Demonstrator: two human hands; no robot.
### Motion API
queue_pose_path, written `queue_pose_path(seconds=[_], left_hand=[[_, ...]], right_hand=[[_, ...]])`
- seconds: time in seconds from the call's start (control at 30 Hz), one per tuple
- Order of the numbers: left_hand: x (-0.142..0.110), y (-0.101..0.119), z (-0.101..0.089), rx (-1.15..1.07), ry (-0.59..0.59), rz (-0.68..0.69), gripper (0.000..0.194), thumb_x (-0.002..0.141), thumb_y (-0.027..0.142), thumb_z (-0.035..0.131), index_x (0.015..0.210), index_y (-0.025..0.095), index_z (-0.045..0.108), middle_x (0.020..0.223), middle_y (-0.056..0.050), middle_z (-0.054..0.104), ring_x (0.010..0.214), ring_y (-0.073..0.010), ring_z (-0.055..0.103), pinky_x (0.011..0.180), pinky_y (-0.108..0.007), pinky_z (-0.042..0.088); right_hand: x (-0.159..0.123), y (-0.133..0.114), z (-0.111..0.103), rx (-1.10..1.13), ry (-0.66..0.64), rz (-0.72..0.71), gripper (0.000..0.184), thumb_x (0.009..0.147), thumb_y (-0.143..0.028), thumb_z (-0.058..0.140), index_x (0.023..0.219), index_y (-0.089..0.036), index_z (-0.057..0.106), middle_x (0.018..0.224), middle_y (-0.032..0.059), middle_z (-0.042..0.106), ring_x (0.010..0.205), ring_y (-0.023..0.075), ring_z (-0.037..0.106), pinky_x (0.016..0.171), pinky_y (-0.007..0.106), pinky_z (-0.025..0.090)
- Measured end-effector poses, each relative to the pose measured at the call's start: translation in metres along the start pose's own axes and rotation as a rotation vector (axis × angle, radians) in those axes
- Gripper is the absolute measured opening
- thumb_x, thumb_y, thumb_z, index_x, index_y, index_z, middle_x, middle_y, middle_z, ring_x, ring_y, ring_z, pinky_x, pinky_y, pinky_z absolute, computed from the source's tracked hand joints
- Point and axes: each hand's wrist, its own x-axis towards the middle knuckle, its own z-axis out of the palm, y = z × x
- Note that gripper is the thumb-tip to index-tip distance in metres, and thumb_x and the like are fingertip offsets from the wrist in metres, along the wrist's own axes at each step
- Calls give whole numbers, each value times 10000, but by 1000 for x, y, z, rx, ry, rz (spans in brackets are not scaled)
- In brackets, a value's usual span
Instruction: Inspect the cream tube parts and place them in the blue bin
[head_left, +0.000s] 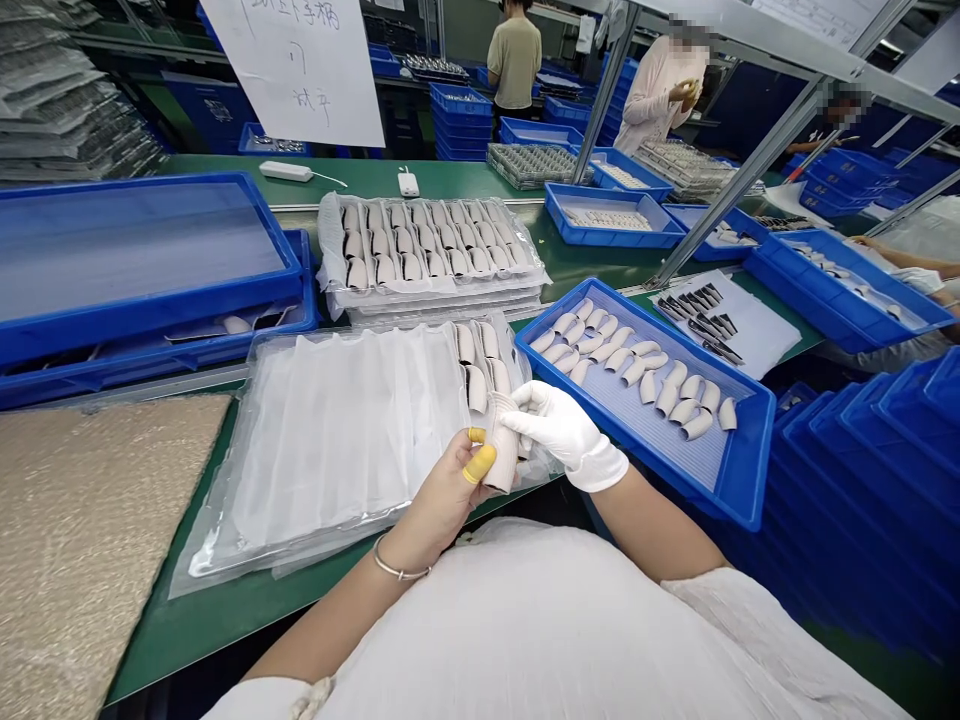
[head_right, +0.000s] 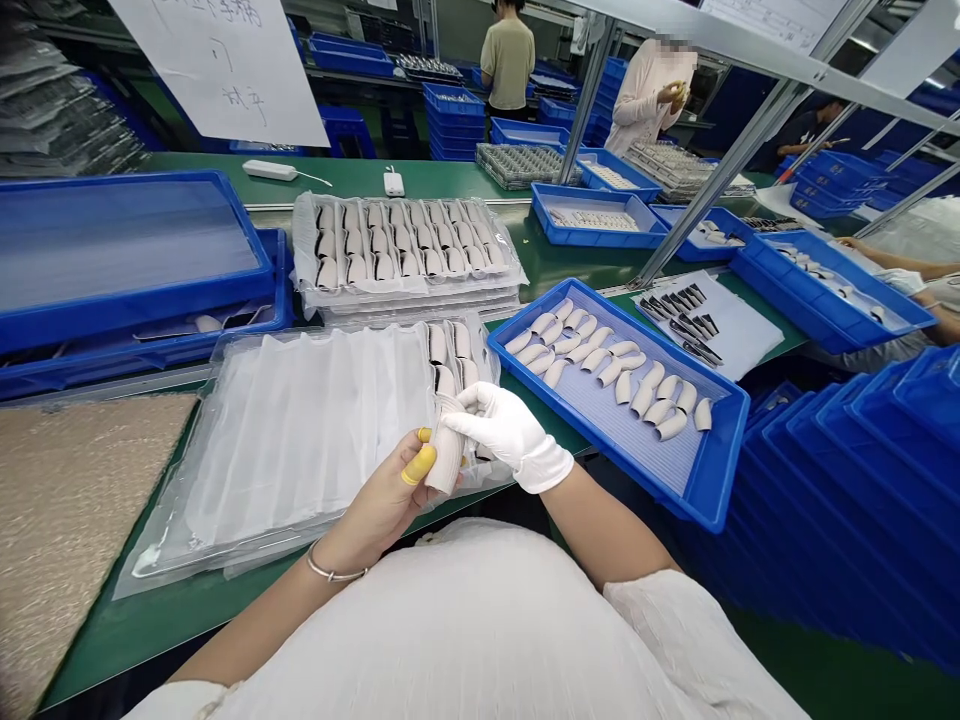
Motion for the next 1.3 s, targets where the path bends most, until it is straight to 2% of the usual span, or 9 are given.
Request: queue_pose_path(seconds=[0.17, 0.43, 0.6, 0.7, 0.8, 0.93, 1.03, 1.17, 1.3], left_hand=[[-1, 1, 2, 118, 70, 64, 543, 714, 602, 796, 956, 208, 511, 860, -4, 665, 750, -145, 614, 714, -299, 525], [8, -5, -2, 197, 67, 173, 525, 704, 563, 798, 890, 227, 440, 686, 68, 559, 585, -104, 507, 577, -238, 411], [7, -6, -2, 316, 85, 199, 425, 735, 412, 797, 874, 233, 438, 707, 65, 537, 616, -112, 506, 573, -234, 406], [7, -8, -6, 421, 121, 196, 367, 764, 358, 780, 894, 232, 461, 710, 54, 564, 619, -122, 527, 583, -245, 424], [7, -8, -9, 468, 145, 212, 362, 781, 367, 783, 912, 229, 475, 694, 57, 569, 616, -122, 536, 582, -239, 420], [4, -5, -8, 261, 53, 190, 461, 805, 543, 740, 1044, 206, 537, 810, 5, 648, 708, -149, 609, 669, -273, 488], [3, -5, -5, 17, -59, 12, 556, 849, 648, 623, 1116, 160, 617, 928, -79, 710, 790, -201, 677, 741, -335, 552], [6, -15, -8, -268, -238, -206, 535, 817, 592, 704, 1078, 125, 700, 995, -115, 744, 825, -201, 725, 730, -288, 597], [7, -21, -11, -469, -320, -249, 467, 815, 518, 741, 1099, 148, 710, 1072, -101, 758, 872, -170, 740, 726, -224, 610]], right_hand=[[0, 3, 0, 23, -8, 29, 368, 814, -504, 762, 917, -186, 610, 713, -24, 607, 527, 102, 539, 495, 240, 447], [-1, -1, 3, -10, -2, -25, 322, 829, -449, 735, 954, -183, 602, 820, -2, 617, 662, 129, 575, 607, 271, 478], [0, -4, 3, -298, -3, -134, 285, 901, -479, 640, 859, -201, 591, 735, -20, 557, 653, 140, 507, 634, 292, 424], [1, -5, 4, -440, -18, -249, 387, 961, -485, 550, 693, -213, 485, 653, -29, 465, 621, 139, 428, 636, 302, 377], [2, -4, 5, -491, -6, -328, 414, 992, -465, 495, 665, -222, 421, 641, -29, 407, 621, 147, 392, 653, 313, 357], [6, 3, 5, -230, 26, -207, 364, 979, -534, 506, 807, -216, 544, 701, -17, 496, 635, 146, 449, 634, 300, 389], [10, 13, 8, 122, 40, -66, 409, 907, -618, 591, 848, -215, 555, 654, -41, 462, 551, 113, 396, 532, 256, 357], [11, 24, 17, 407, 14, -24, 431, 851, -632, 667, 842, -218, 549, 644, -50, 462, 516, 91, 376, 488, 226, 342], [8, 27, 24, 472, 29, -24, 457, 801, -652, 713, 811, -224, 555, 671, -35, 504, 538, 99, 416, 504, 231, 382]])
